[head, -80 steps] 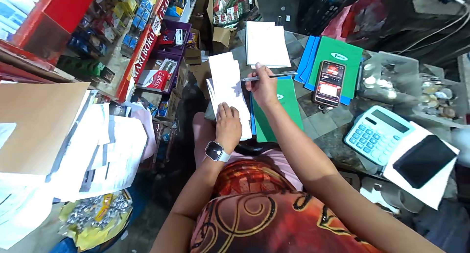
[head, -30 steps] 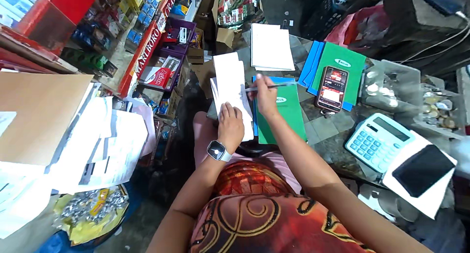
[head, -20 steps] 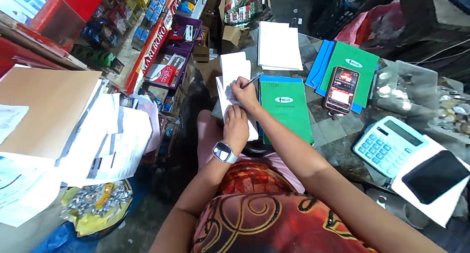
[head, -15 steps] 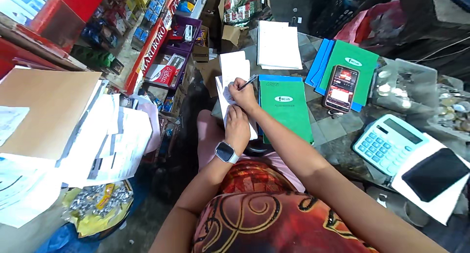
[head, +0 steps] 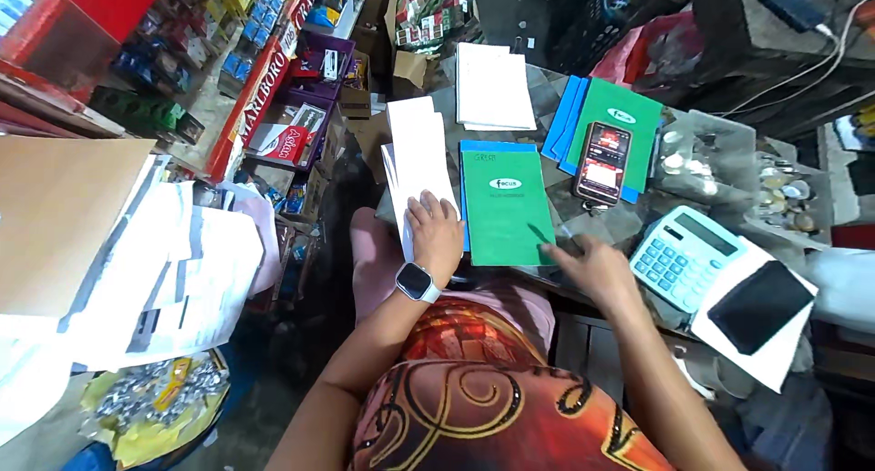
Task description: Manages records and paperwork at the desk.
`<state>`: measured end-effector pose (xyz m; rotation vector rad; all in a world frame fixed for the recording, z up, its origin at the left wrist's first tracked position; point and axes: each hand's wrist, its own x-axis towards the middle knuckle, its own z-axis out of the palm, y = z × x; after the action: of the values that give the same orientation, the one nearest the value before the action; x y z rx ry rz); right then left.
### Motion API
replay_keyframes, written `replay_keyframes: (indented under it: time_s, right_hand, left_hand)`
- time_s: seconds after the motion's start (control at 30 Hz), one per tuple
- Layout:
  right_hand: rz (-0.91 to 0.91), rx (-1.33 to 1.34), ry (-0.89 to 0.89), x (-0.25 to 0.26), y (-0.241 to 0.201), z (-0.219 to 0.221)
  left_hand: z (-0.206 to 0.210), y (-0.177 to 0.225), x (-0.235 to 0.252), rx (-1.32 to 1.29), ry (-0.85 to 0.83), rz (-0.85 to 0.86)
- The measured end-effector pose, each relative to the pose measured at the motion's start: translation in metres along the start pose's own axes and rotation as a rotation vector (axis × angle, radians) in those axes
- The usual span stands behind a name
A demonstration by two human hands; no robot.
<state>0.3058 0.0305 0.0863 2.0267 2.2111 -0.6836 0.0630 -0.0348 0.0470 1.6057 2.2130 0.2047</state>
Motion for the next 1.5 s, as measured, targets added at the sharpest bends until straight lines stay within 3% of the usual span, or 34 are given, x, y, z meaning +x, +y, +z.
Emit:
replay_keyframes:
  time_s: [0.17, 0.5, 0.77, 0.9, 0.97, 1.0, 1.13, 1.2, 1.3, 1.4, 1.5]
  right_hand:
    - [0.04, 0.201, 0.132, -0.025, -0.006, 0.032]
    - [0.141, 0.686, 0.238, -0.019, -0.006, 0.041]
    - [0.077, 0.53, 0.32, -0.019, 0.007, 0.035]
    - [-0.158, 0.313, 0.609, -0.026, -0.001, 0.032]
    - [-0.316, 0.301, 0.688, -0.034, -0.017, 0.024]
    - [-0.39, 0.338, 0.646, -0.043, -0.031, 0.02]
    - [-0.688, 0.688, 0.056, -0.067, -0.074, 0.019]
    - [-0.709, 0.738, -0.046, -0.062, -0.075, 0.024]
    - [-0.491, 0.768, 0.184, -0.046, -0.049, 0.024]
    - [-0.243, 0.716, 0.257, -0.03, -0.005, 0.005]
    - [-0.208, 0.532, 0.588, -0.024, 0.02, 0.016]
  left_hand:
    - [0.014, 0.003, -0.002, 0.039, 0.043, 0.075]
    - [0.017, 0.007, 0.0, 0.024, 0.097, 0.107]
    - [0.019, 0.006, 0.001, 0.085, 0.103, 0.114]
    - [0.016, 0.003, 0.001, 0.035, 0.1, 0.123]
    - [0.005, -0.001, -0.001, -0.121, 0.084, 0.13]
    - [-0.004, -0.005, -0.003, -0.258, 0.05, 0.12]
    - [-0.034, -0.025, -0.017, -1.012, 0.003, -0.002]
    - [-0.043, -0.035, -0.022, -1.285, -0.03, -0.102]
    - [-0.041, -0.049, -0.019, -1.349, -0.042, -0.132]
    - [-0.04, -0.054, -0.016, -1.383, -0.046, -0.167]
    - [-0.047, -0.053, -0.011, -1.4, -0.03, -0.247]
